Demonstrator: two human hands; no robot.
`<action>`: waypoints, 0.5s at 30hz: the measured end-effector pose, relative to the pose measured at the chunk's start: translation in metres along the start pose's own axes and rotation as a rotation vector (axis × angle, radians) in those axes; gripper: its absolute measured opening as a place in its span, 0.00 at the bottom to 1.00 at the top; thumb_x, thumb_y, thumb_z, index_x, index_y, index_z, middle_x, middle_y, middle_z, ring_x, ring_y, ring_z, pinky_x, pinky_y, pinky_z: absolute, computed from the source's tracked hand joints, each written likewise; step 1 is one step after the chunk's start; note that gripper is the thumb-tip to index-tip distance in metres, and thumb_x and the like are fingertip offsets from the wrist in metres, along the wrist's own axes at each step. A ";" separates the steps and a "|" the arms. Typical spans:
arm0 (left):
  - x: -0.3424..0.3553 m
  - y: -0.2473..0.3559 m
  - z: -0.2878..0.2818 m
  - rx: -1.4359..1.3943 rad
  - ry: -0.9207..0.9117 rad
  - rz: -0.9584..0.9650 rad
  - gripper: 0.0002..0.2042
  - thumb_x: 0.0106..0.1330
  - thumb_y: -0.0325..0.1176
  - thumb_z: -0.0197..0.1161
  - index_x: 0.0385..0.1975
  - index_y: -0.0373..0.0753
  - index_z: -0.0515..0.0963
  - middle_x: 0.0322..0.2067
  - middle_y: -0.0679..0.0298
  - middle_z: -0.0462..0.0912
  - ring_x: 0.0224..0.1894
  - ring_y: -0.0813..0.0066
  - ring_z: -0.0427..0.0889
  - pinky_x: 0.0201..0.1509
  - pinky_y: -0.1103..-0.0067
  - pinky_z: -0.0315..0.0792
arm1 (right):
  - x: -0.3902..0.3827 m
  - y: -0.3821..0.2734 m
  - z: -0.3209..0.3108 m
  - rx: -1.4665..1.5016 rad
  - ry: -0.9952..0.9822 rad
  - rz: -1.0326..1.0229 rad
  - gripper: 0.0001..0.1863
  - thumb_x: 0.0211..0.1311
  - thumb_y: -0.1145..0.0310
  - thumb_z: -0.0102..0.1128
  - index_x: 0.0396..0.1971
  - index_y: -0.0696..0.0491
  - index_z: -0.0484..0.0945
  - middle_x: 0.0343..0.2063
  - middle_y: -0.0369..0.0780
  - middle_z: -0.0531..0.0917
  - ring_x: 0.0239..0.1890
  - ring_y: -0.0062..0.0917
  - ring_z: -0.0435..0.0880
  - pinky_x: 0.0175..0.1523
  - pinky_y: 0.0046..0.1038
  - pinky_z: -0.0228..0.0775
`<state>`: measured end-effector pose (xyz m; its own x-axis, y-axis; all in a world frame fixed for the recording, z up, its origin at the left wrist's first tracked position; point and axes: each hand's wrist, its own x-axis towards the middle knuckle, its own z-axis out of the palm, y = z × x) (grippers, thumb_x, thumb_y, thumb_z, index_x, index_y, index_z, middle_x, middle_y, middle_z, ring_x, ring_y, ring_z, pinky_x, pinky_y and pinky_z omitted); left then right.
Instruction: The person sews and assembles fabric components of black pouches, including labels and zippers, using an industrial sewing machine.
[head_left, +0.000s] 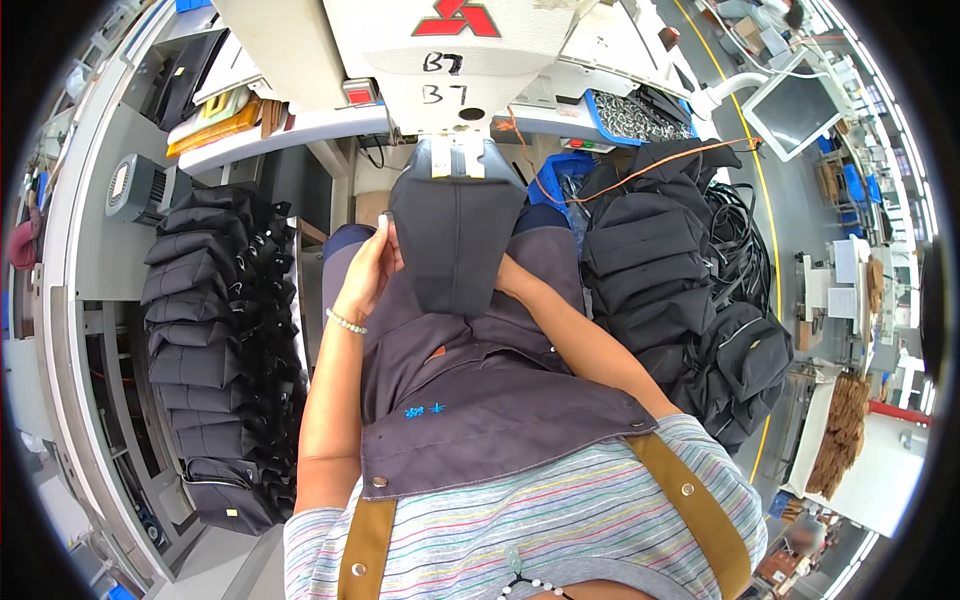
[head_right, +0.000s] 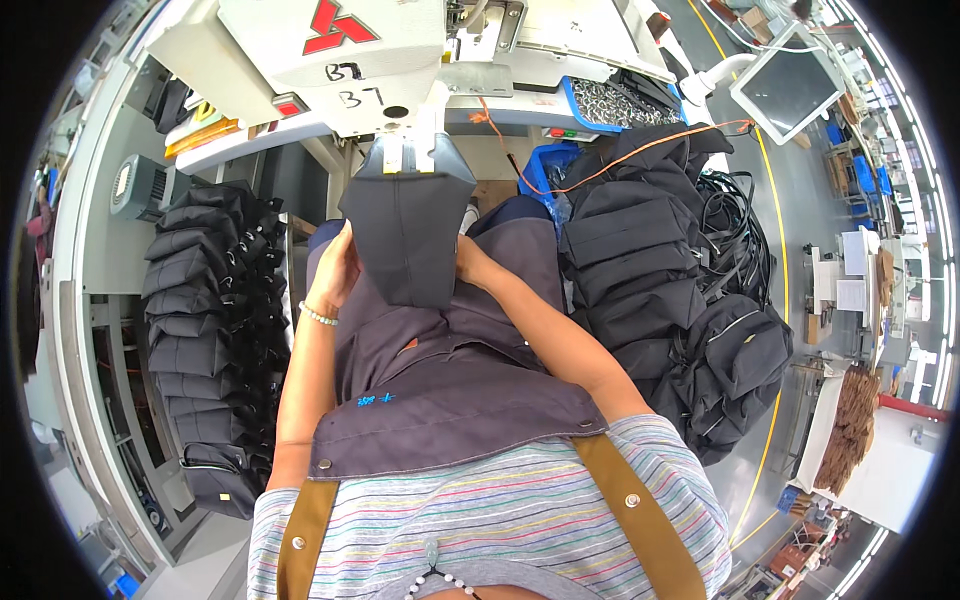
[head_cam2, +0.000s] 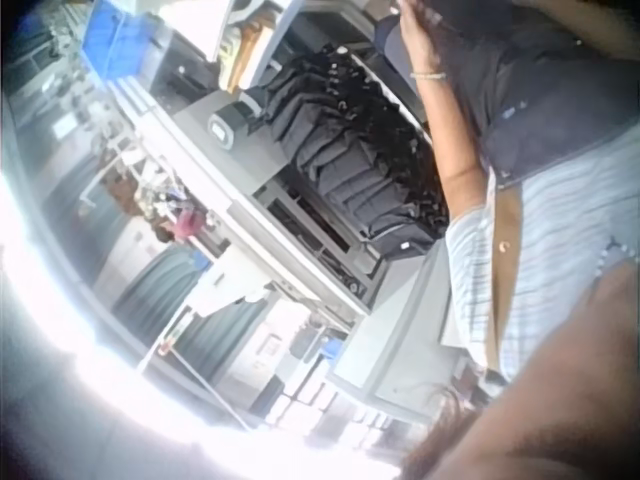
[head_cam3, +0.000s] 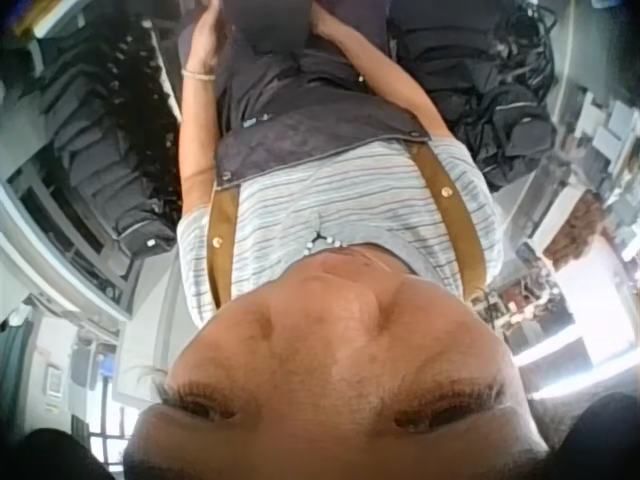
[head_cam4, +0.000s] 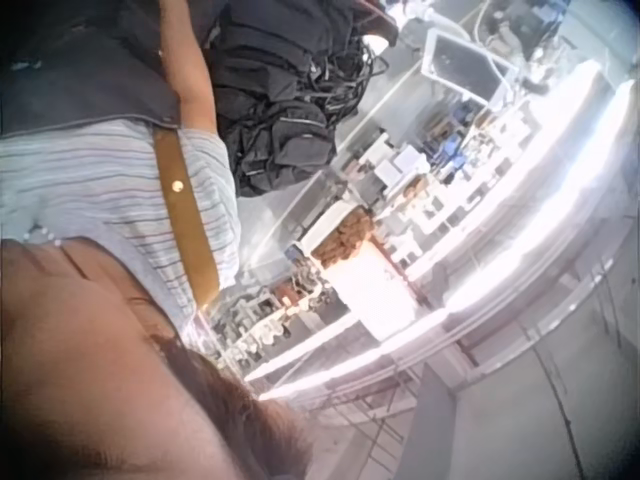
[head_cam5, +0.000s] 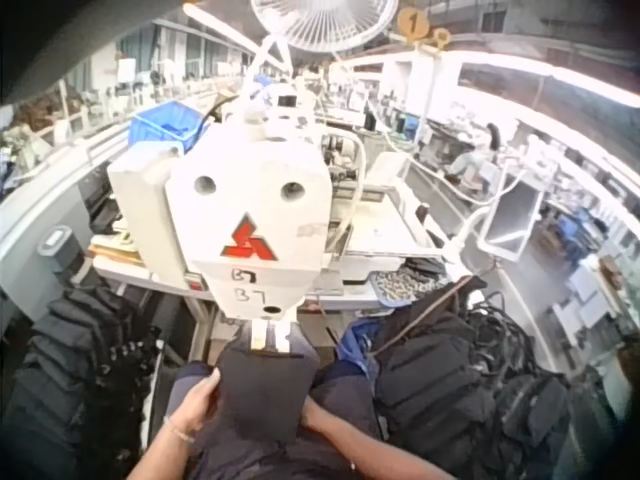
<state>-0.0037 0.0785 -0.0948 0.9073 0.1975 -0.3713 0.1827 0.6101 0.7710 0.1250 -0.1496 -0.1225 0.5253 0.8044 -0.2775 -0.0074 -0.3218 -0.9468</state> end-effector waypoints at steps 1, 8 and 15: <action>-0.009 0.011 0.010 0.002 -0.002 0.000 0.21 0.80 0.50 0.45 0.50 0.39 0.78 0.43 0.70 0.85 0.47 0.82 0.82 0.54 0.79 0.74 | -0.005 0.001 -0.002 -0.168 -0.047 -0.145 0.15 0.63 0.76 0.59 0.49 0.61 0.78 0.46 0.46 0.84 0.48 0.30 0.81 0.54 0.29 0.74; -0.052 0.074 0.045 -0.322 -0.622 0.123 0.34 0.80 0.55 0.32 0.53 0.24 0.74 0.34 0.46 0.86 0.36 0.54 0.87 0.38 0.72 0.81 | -0.064 -0.101 0.004 -0.208 -0.046 -0.620 0.16 0.59 0.82 0.58 0.48 0.60 0.77 0.45 0.43 0.84 0.48 0.28 0.82 0.55 0.30 0.75; -0.050 0.135 0.093 -0.289 -0.766 0.326 0.30 0.79 0.50 0.41 0.63 0.24 0.66 0.52 0.48 0.79 0.49 0.60 0.82 0.56 0.71 0.76 | -0.063 -0.220 -0.015 0.334 0.071 -0.589 0.25 0.77 0.61 0.46 0.60 0.68 0.71 0.52 0.52 0.82 0.46 0.30 0.84 0.54 0.32 0.77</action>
<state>0.0104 0.0795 0.0758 0.9211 -0.1103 0.3733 -0.1382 0.8038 0.5786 0.1064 -0.1371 0.1061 0.5770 0.7596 0.3002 0.0406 0.3405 -0.9394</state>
